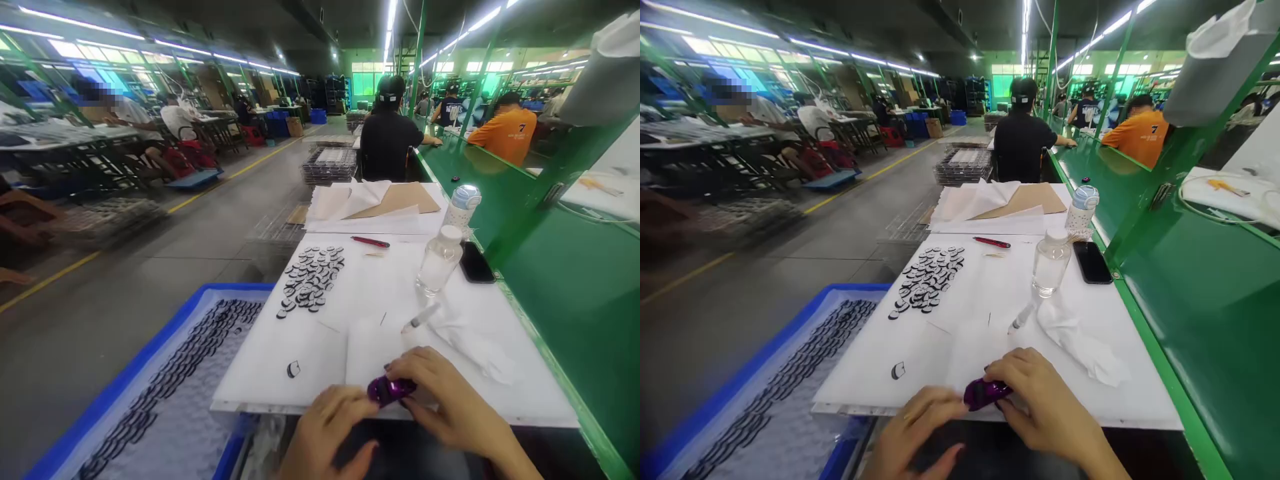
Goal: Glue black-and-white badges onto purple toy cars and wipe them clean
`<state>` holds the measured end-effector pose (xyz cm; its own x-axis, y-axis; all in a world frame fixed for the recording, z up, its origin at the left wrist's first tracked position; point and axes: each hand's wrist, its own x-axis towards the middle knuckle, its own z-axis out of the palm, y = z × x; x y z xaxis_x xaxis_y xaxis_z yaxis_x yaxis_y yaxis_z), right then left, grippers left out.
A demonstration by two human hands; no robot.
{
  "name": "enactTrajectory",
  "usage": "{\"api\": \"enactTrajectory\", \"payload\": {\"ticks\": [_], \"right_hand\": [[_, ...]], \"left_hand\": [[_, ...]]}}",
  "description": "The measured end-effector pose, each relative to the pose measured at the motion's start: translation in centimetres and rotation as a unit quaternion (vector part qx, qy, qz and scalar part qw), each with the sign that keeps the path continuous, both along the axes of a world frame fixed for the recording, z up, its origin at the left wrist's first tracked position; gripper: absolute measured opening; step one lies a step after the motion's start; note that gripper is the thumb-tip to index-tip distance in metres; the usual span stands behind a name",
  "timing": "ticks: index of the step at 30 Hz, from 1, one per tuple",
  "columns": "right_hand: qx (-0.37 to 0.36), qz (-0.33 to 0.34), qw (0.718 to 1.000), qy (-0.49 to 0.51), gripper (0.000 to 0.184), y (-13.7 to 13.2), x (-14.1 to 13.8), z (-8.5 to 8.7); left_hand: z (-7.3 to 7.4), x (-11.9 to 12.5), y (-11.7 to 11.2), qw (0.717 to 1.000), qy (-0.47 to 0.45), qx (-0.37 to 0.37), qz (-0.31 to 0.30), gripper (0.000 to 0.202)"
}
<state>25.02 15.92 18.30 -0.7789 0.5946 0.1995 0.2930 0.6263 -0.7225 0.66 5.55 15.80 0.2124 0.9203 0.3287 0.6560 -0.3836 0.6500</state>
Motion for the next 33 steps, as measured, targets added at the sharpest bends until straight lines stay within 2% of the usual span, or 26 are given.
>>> {"api": "enactTrajectory", "payload": {"ticks": [1, 3, 5, 7, 12, 15, 16, 18, 20, 22, 25, 27, 30, 33], "right_hand": [[-0.009, -0.032, 0.999, -0.002, 0.031, 0.3, 0.2, 0.2], [-0.019, -0.15, 0.988, 0.019, 0.017, 1.1, 0.7, 0.6], [-0.023, -0.267, 0.961, 0.065, 0.019, 1.9, 0.8, 0.9], [-0.045, -0.301, 0.947, 0.1, 0.028, 2.8, 0.3, 1.1], [-0.149, -0.198, 0.963, 0.1, 0.034, 4.2, -1.7, 0.9], [-0.214, -0.16, 0.955, 0.132, 0.036, 4.5, -1.6, 0.3], [-0.237, -0.153, 0.947, 0.152, 0.035, 4.4, -1.3, 0.2], [-0.257, -0.168, 0.932, 0.194, 0.03, 4.0, -0.5, 0.3], [-0.234, -0.207, 0.915, 0.256, 0.018, 3.3, 0.2, 0.9], [-0.202, -0.22, 0.891, 0.342, 0.011, 2.2, 0.5, 1.8], [-0.198, -0.146, 0.869, 0.429, 0.028, 0.5, 0.1, 2.6], [-0.213, -0.112, 0.876, 0.419, 0.041, -0.3, -0.4, 2.2], [-0.251, -0.145, 0.894, 0.341, 0.042, -1.0, -1.0, 1.1], [-0.254, -0.129, 0.875, 0.392, 0.045, -1.2, -0.9, 0.9]], "left_hand": [[0.2, 0.9, 1.3, 0.999, 0.036, 0.016, -0.025, 0.047], [0.7, 2.3, 3.4, 0.995, 0.073, 0.033, -0.059, 0.063], [1.1, 2.9, 4.6, 0.992, 0.073, 0.032, -0.094, 0.061], [1.1, 3.0, 4.7, 0.993, 0.058, 0.034, -0.097, 0.054], [0.2, 4.2, 3.1, 0.997, 0.031, 0.065, -0.007, 0.048], [0.3, 5.3, 2.8, 0.998, 0.019, 0.047, 0.046, 0.055], [0.5, 5.3, 3.0, 0.999, 0.019, 0.02, 0.037, 0.062], [1.3, 4.8, 3.6, 0.998, 0.021, -0.05, -0.021, 0.073], [2.0, 3.8, 4.4, 0.993, 0.021, -0.088, -0.082, 0.075], [2.3, 2.8, 5.2, 0.988, 0.02, -0.089, -0.128, 0.075], [2.0, 2.3, 6.2, 0.981, 0.009, -0.082, -0.176, 0.074], [1.7, 2.6, 6.5, 0.982, 0.006, -0.076, -0.175, 0.068], [1.4, 3.5, 6.5, 0.991, -0.004, -0.045, -0.126, 0.064], [1.3, 4.6, 6.5, 0.997, -0.041, -0.014, -0.061, 0.066]]}}
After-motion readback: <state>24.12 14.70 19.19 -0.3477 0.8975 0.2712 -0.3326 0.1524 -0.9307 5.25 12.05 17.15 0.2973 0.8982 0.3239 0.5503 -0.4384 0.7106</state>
